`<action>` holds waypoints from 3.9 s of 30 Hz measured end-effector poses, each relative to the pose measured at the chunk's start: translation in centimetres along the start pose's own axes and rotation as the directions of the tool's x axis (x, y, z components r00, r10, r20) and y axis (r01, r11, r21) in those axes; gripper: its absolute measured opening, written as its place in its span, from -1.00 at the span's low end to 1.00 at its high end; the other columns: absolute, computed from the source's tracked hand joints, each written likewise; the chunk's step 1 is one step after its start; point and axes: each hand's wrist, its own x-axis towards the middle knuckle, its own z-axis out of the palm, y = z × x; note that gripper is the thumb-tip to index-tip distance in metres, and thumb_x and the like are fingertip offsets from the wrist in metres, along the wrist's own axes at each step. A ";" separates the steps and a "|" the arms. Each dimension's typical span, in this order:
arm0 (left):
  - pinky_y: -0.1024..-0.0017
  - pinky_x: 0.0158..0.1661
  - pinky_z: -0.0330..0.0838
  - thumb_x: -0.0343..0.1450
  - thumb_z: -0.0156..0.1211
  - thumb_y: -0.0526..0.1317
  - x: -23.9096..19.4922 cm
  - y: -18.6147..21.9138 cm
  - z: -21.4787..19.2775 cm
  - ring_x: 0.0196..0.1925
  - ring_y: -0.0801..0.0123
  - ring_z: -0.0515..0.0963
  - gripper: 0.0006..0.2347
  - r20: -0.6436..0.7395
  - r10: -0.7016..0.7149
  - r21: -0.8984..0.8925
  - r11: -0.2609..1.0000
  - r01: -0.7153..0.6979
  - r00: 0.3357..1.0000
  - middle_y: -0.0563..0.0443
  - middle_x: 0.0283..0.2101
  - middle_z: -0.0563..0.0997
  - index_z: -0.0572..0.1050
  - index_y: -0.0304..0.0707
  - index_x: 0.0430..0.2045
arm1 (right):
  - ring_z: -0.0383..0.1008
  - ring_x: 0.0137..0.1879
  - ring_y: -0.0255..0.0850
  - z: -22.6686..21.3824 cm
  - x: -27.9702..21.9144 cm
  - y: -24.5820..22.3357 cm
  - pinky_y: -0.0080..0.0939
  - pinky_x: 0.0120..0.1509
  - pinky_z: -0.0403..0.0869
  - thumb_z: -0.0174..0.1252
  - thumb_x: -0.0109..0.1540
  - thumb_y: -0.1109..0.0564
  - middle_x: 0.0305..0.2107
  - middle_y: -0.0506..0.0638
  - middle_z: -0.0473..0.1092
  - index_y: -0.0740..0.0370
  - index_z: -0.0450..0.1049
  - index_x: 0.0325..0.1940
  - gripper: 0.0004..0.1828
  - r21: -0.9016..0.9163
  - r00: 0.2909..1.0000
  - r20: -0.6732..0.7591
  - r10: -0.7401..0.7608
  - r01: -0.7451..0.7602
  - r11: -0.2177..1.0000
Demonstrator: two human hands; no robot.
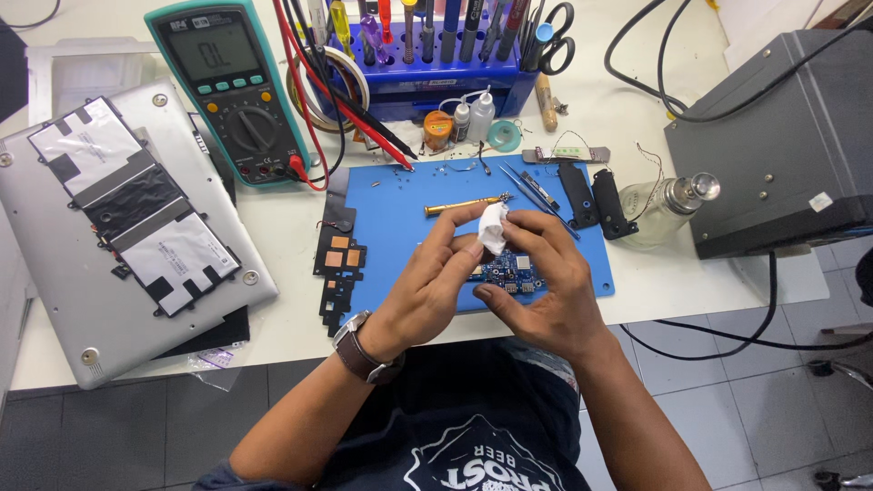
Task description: The person uses a precision screwdriver to remove screws from a blue circuit board. They then use a white cloth to wipe the board and a black plastic component. Finally, they apply a substance from a small bottle onto the circuit board.
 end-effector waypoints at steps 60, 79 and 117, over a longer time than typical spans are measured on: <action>0.21 -0.18 0.59 0.19 0.51 -0.41 -0.1 -1.9 -1.7 -0.16 0.09 0.65 -0.79 0.150 0.508 0.963 0.118 -0.241 0.848 0.03 -0.33 0.47 0.57 -0.13 -0.47 | 0.59 -0.03 0.01 -2.3 -5.0 4.8 -0.04 0.09 0.54 0.25 0.25 0.25 -0.25 0.06 0.55 0.17 0.64 -0.14 -0.87 -0.523 0.993 0.028 0.111 -0.080 0.849; -0.10 0.17 0.45 0.26 0.51 -0.29 -0.1 -1.1 -0.8 0.19 -0.11 0.55 -0.70 0.187 0.453 0.940 0.174 -0.293 0.871 -0.15 0.04 0.50 0.53 -0.09 -0.20 | 0.62 -0.07 0.04 -1.5 -3.7 4.8 0.03 -0.10 0.70 0.05 0.30 0.27 -0.15 0.39 0.54 0.53 0.25 0.37 -0.45 0.645 0.907 0.031 0.420 -0.339 0.685; 0.10 0.24 0.29 0.49 0.18 -0.20 0.1 -2.2 -2.1 -0.08 0.26 0.59 -0.78 0.156 0.376 0.954 0.181 -0.237 0.913 0.09 -0.25 0.52 0.56 -0.15 0.01 | 0.64 -0.10 0.07 -1.0 -4.4 5.5 -0.01 -0.10 0.70 -0.03 0.34 0.31 -0.19 0.37 0.51 0.48 0.33 0.26 -0.61 0.607 0.832 -0.184 0.523 -0.322 0.727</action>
